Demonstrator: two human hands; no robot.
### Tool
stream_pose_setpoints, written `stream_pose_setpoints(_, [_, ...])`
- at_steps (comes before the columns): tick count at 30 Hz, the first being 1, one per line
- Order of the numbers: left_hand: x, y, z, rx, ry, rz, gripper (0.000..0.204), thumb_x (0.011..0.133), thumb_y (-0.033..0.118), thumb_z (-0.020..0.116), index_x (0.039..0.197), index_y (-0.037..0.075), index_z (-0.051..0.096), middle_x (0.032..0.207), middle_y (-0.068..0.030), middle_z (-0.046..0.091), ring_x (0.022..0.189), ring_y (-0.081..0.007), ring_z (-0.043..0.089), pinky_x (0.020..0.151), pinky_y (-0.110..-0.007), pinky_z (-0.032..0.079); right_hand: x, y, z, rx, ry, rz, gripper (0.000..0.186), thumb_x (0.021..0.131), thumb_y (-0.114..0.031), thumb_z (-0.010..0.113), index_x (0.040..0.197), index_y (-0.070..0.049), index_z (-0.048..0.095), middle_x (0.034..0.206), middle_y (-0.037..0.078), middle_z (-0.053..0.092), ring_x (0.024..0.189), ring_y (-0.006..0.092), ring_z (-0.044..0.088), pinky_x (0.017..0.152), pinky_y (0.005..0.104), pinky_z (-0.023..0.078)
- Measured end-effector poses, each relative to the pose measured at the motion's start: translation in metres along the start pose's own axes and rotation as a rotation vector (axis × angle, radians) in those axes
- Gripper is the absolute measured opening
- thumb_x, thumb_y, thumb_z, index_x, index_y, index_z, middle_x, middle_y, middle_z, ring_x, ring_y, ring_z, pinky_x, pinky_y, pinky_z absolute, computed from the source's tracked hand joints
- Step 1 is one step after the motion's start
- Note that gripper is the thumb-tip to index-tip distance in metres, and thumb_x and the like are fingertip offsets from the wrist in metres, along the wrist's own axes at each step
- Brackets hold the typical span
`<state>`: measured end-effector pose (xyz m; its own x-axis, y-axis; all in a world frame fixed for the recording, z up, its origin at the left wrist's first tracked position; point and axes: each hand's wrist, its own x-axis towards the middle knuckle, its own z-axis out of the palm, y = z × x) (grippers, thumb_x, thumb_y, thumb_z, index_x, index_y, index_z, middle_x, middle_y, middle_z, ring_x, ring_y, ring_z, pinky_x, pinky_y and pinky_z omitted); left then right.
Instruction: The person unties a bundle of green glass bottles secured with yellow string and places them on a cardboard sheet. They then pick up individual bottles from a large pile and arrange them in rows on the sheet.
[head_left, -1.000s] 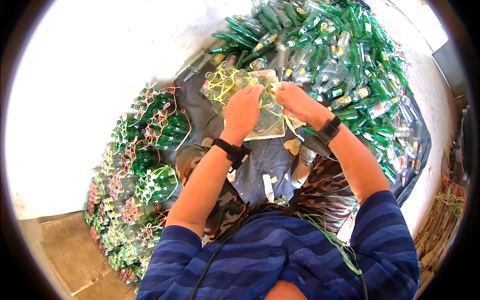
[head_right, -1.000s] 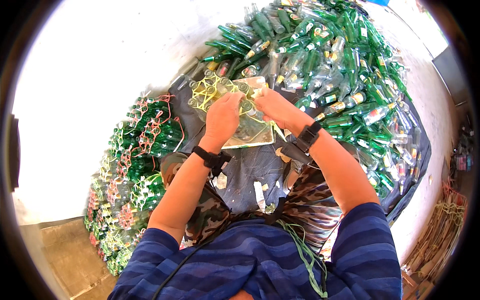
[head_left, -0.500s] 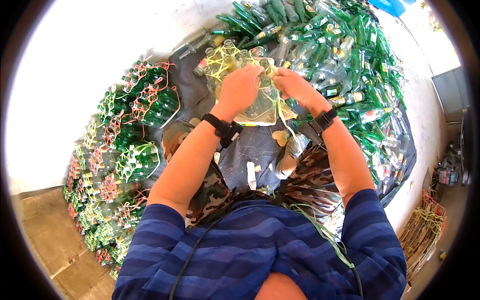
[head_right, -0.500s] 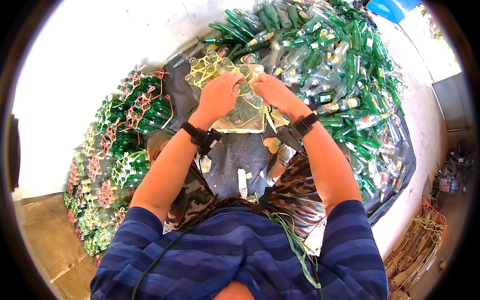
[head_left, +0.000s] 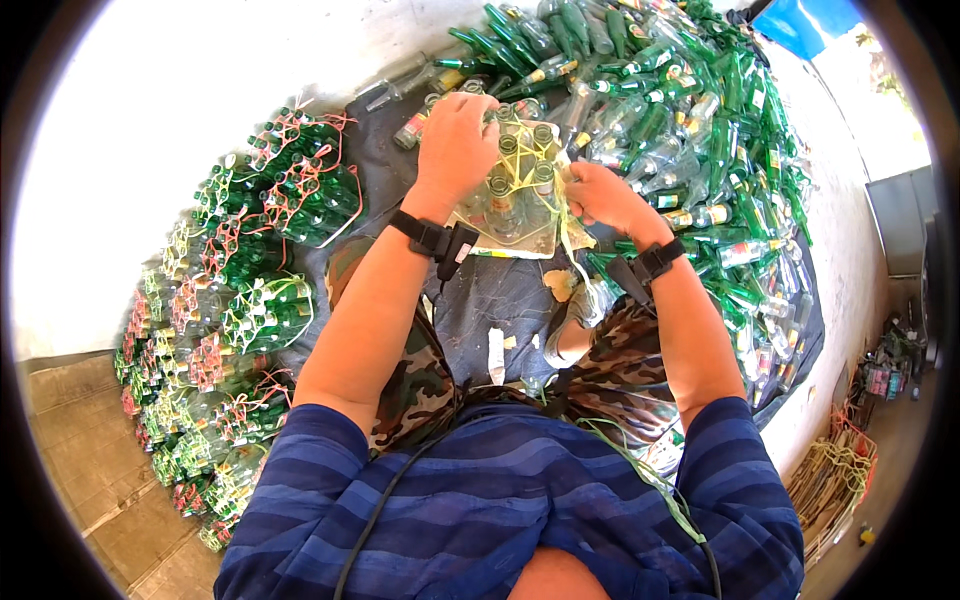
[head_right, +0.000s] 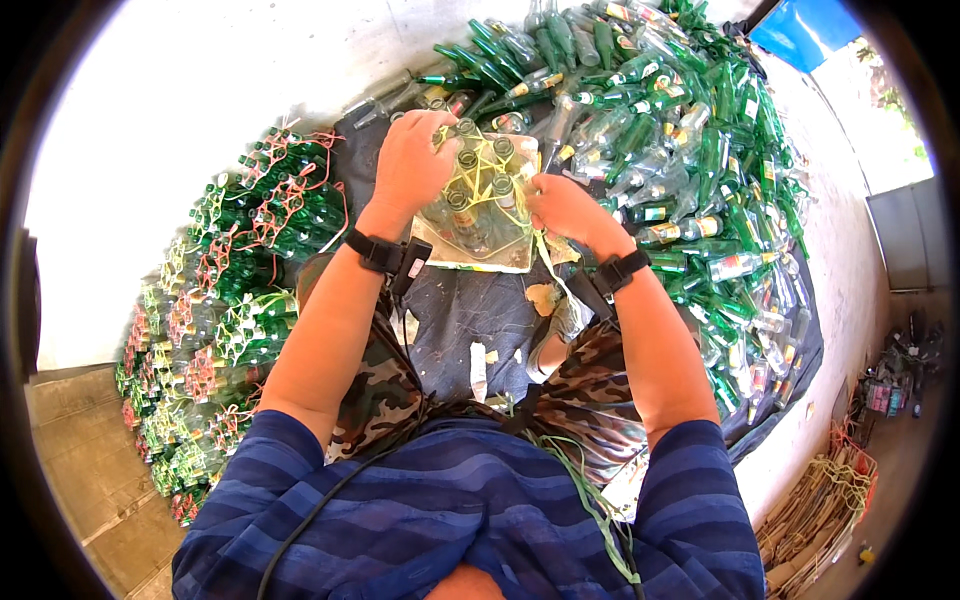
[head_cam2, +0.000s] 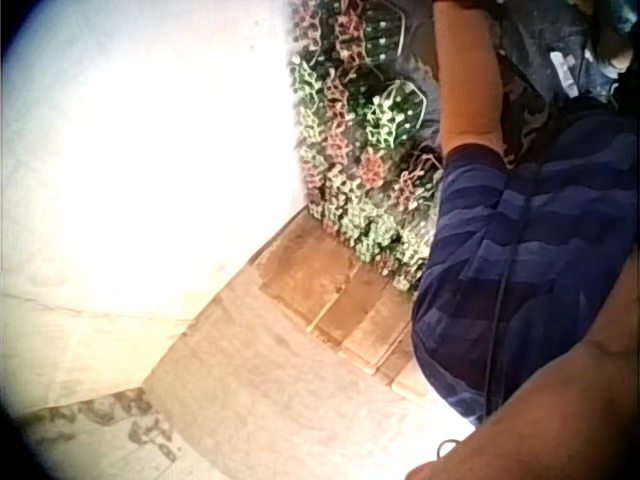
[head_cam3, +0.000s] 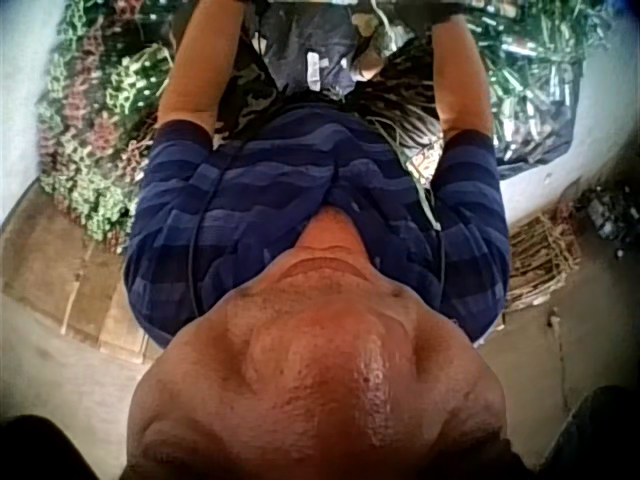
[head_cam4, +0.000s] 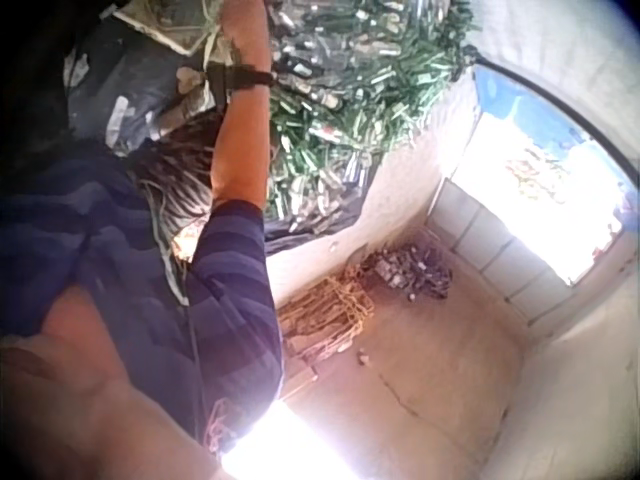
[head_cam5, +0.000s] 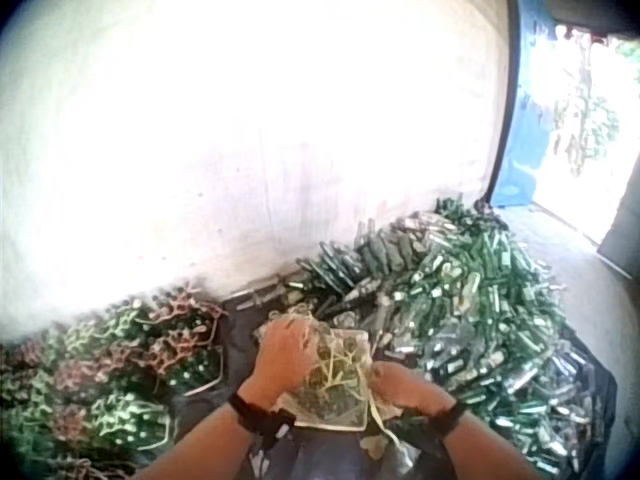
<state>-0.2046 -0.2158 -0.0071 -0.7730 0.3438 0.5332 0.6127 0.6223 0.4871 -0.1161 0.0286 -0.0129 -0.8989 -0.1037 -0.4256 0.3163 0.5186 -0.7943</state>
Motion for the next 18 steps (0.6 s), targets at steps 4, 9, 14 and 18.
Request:
stream_pose_setpoints(4, [-0.001, -0.012, -0.002, -0.052, -0.236, -0.094, 0.052, 0.082, 0.033, 0.081, 0.124, 0.005, 0.068, 0.129, -0.0160, 0.065, 0.125, -0.0359, 0.059, 0.105, -0.047, 0.048, 0.010, 0.020, 0.004, -0.184, 0.020, -0.125, 0.022, 0.094, -0.018, 0.058, 0.100, 0.003, 0.062, 0.085, 0.019, 0.069, 0.074, 0.0338, 0.067, 0.069, 0.0415, 0.053])
stream_pose_setpoints(9, [-0.002, -0.012, -0.010, 0.044, -0.398, -0.096, 0.080, 0.076, 0.044, 0.084, 0.141, 0.006, 0.058, 0.149, -0.0175, 0.053, 0.138, -0.0374, 0.051, 0.115, -0.047, 0.042, 0.015, 0.024, 0.007, -0.404, 0.114, -0.191, 0.025, 0.091, -0.018, 0.061, 0.103, 0.004, 0.065, 0.099, 0.029, 0.069, 0.099, 0.0475, 0.066, 0.084, 0.0507, 0.053])
stream_pose_setpoints(14, [-0.004, -0.014, -0.006, 0.270, -0.443, -0.099, 0.081, 0.076, 0.045, 0.083, 0.145, 0.012, 0.056, 0.156, -0.0167, 0.047, 0.139, -0.0380, 0.051, 0.116, -0.047, 0.041, 0.006, 0.019, 0.012, -0.635, 0.189, -0.213, 0.022, 0.090, -0.012, 0.057, 0.104, 0.001, 0.067, 0.100, 0.029, 0.070, 0.101, 0.0471, 0.067, 0.086, 0.0534, 0.054])
stream_pose_setpoints(18, [0.006, 0.001, -0.008, 0.493, -0.533, -0.061, 0.078, 0.075, 0.046, 0.083, 0.143, 0.015, 0.059, 0.147, -0.0163, 0.053, 0.131, -0.0345, 0.057, 0.107, -0.046, 0.046, 0.003, 0.018, 0.009, -0.684, 0.201, -0.181, 0.021, 0.090, -0.012, 0.057, 0.103, 0.001, 0.067, 0.099, 0.028, 0.071, 0.098, 0.0470, 0.068, 0.086, 0.0547, 0.054])
